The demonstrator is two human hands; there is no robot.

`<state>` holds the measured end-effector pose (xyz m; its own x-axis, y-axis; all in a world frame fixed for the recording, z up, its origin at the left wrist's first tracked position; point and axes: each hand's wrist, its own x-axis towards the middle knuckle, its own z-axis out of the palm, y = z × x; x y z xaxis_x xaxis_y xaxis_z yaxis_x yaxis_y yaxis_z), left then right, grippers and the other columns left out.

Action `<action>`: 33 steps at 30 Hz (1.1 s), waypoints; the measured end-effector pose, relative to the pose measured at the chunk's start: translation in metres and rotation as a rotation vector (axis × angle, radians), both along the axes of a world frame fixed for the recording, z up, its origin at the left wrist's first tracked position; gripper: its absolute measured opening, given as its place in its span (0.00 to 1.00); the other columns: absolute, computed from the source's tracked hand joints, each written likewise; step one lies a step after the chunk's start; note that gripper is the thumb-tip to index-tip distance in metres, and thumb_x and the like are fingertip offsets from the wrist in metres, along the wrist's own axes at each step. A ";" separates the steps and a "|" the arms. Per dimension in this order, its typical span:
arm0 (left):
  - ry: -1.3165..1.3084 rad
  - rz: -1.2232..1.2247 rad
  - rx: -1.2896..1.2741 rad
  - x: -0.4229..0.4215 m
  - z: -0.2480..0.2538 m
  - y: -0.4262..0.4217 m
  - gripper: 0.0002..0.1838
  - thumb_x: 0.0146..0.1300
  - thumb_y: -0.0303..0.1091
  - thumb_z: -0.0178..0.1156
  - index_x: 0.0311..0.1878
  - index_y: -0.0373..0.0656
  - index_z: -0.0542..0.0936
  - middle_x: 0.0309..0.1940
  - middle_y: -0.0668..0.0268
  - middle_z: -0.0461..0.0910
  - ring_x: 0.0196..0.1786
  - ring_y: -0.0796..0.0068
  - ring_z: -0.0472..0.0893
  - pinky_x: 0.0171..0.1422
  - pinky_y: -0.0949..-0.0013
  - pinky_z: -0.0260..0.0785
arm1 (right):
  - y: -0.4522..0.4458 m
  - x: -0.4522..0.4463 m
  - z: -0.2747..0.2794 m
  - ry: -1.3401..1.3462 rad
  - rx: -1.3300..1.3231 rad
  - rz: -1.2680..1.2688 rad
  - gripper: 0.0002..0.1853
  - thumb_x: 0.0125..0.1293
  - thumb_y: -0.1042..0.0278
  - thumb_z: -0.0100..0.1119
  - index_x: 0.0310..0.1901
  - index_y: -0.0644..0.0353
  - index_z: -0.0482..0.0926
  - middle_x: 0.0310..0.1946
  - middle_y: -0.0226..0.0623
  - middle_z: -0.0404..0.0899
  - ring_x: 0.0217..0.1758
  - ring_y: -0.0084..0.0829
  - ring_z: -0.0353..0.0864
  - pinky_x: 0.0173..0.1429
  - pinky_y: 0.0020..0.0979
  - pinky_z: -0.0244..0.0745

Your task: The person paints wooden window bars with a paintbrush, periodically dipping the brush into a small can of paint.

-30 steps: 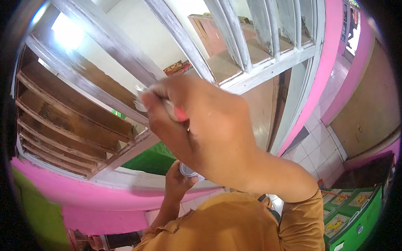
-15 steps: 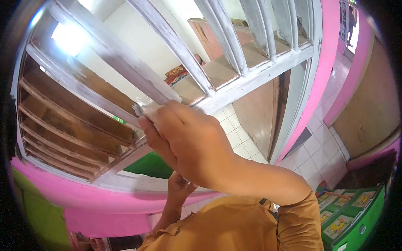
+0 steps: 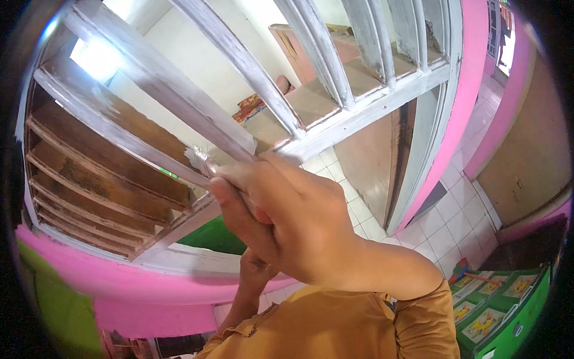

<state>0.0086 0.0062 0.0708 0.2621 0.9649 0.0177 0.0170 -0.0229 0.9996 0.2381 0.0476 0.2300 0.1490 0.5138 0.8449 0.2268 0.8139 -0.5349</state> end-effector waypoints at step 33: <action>-0.039 0.026 0.091 0.013 0.007 -0.005 0.38 0.59 0.22 0.76 0.72 0.34 0.69 0.62 0.63 0.79 0.65 0.72 0.79 0.73 0.64 0.71 | 0.008 -0.001 0.033 -0.006 0.075 0.101 0.07 0.70 0.81 0.66 0.48 0.69 0.83 0.30 0.37 0.83 0.26 0.20 0.78 0.29 0.24 0.70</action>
<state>0.0219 0.0011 0.0781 0.2342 0.9653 0.1153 -0.0201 -0.1138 0.9933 0.2369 0.0561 0.2629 0.0944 0.4613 0.8822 0.1444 0.8705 -0.4706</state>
